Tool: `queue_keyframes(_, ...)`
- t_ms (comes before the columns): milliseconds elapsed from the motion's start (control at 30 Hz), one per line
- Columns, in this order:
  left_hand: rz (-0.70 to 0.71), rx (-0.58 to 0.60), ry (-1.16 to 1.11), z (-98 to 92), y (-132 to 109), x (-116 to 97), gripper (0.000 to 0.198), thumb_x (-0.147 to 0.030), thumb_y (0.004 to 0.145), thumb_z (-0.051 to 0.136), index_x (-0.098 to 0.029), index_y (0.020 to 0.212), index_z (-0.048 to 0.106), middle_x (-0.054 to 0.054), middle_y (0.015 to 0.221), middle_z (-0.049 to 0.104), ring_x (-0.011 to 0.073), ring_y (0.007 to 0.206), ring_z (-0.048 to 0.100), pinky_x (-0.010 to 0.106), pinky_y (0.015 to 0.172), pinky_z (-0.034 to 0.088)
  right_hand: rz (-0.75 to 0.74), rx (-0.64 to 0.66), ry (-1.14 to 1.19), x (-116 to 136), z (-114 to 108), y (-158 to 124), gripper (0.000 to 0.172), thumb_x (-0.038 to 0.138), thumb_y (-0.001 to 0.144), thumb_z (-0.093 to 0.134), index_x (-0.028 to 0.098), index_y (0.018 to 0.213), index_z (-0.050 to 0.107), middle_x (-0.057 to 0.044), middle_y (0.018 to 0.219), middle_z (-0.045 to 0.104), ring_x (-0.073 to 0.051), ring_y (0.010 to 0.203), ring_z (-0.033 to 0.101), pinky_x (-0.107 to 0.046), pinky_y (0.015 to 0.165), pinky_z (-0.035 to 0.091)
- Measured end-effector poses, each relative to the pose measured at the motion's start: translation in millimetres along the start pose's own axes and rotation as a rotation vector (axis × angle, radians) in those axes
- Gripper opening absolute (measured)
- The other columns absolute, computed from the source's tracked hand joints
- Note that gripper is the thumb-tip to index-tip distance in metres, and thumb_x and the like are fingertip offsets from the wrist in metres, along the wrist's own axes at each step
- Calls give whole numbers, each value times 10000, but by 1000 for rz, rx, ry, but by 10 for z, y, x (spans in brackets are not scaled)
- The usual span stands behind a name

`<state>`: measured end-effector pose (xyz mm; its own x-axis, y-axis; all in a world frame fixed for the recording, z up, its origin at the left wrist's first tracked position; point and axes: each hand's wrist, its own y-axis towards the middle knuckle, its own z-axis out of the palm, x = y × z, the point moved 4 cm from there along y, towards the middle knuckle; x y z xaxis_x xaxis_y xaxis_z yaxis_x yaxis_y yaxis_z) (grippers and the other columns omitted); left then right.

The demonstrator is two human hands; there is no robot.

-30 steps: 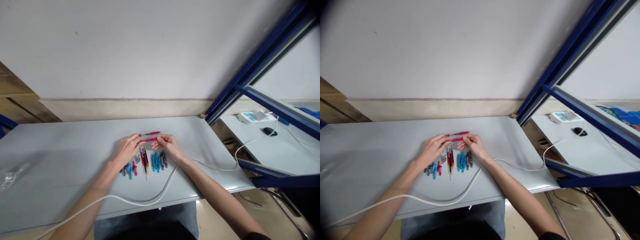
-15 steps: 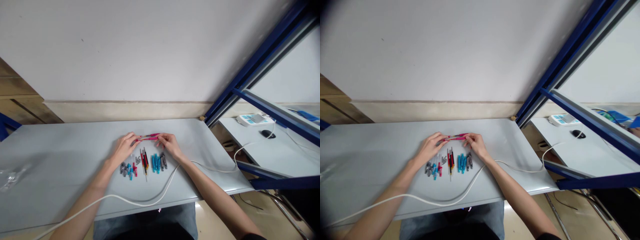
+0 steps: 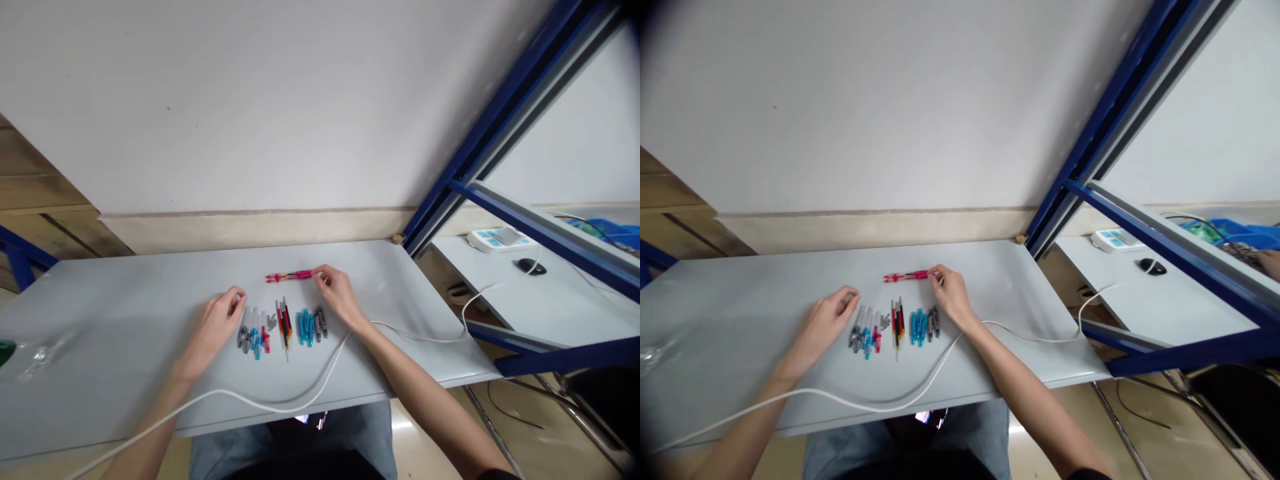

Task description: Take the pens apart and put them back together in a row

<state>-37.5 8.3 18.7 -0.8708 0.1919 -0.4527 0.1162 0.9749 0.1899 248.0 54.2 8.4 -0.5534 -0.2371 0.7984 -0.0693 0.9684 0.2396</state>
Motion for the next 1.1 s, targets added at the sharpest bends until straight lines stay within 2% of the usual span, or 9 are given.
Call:
queue_keyframes(100,-71,113,80,20,-248,-4,244,-455,1018,428,-258,973,566,-44,685,640,157,610,606,251,603,345,-110,195,-182,241,206,-147,169,244,937,538,195,948,699,-24,785,700,-168,696,600,-260,665,393)
queue_keyframes(200,-66,197,205,71,-357,-48,230,-426,1036,386,-262,1069,545,-21,719,662,188,675,656,261,627,351,-249,309,-423,424,397,-237,120,240,934,571,186,921,678,-63,887,717,-211,854,618,-289,758,403)
queue_keyframes(300,-47,233,299,98,-363,-79,270,-399,1050,343,-252,1184,527,29,813,706,230,787,702,280,689,391,-314,361,-608,505,503,-233,139,268,947,572,169,917,664,-99,942,709,-250,945,610,-329,836,409)
queue_keyframes(533,-27,246,372,82,-249,-74,373,-343,1039,368,-240,1372,500,75,939,749,276,902,728,318,725,421,-251,389,-757,520,644,-176,211,213,1002,461,135,1086,639,-151,1095,693,-286,1008,614,-377,849,437)
queue_keyframes(633,-18,188,337,31,-130,-31,434,-328,1023,404,-262,1444,484,45,885,747,239,838,725,294,686,410,-235,417,-761,502,693,-158,234,189,1021,423,128,1100,634,-149,1107,690,-286,1010,616,-372,831,445)
queue_keyframes(733,-36,70,268,-77,40,-24,451,-322,1000,452,-264,1442,516,7,794,736,203,736,708,273,639,399,-214,440,-760,490,697,-129,237,192,1032,416,122,1107,630,-142,1094,694,-285,1013,616,-362,817,451)
queue_keyframes(900,29,-181,104,-250,354,-229,420,-276,938,557,-286,1356,600,-24,799,745,161,720,701,235,673,442,-179,454,-749,519,671,-116,231,257,1033,460,118,1109,628,-147,1073,698,-284,1003,618,-366,832,461)
queue_keyframes(1000,119,-297,5,-199,505,-365,429,-256,939,561,-276,1367,585,-30,813,739,133,671,679,223,692,468,-178,440,-752,548,690,-145,212,228,1018,467,127,1110,629,-157,1108,686,-292,1027,610,-380,839,466)
queue_keyframes(1100,230,-346,-84,-26,574,-428,408,-249,969,528,-245,1374,573,-3,878,741,129,710,681,226,744,501,-176,421,-774,553,721,-168,211,128,979,459,120,1105,628,-169,1122,682,-298,1036,611,-384,834,464)
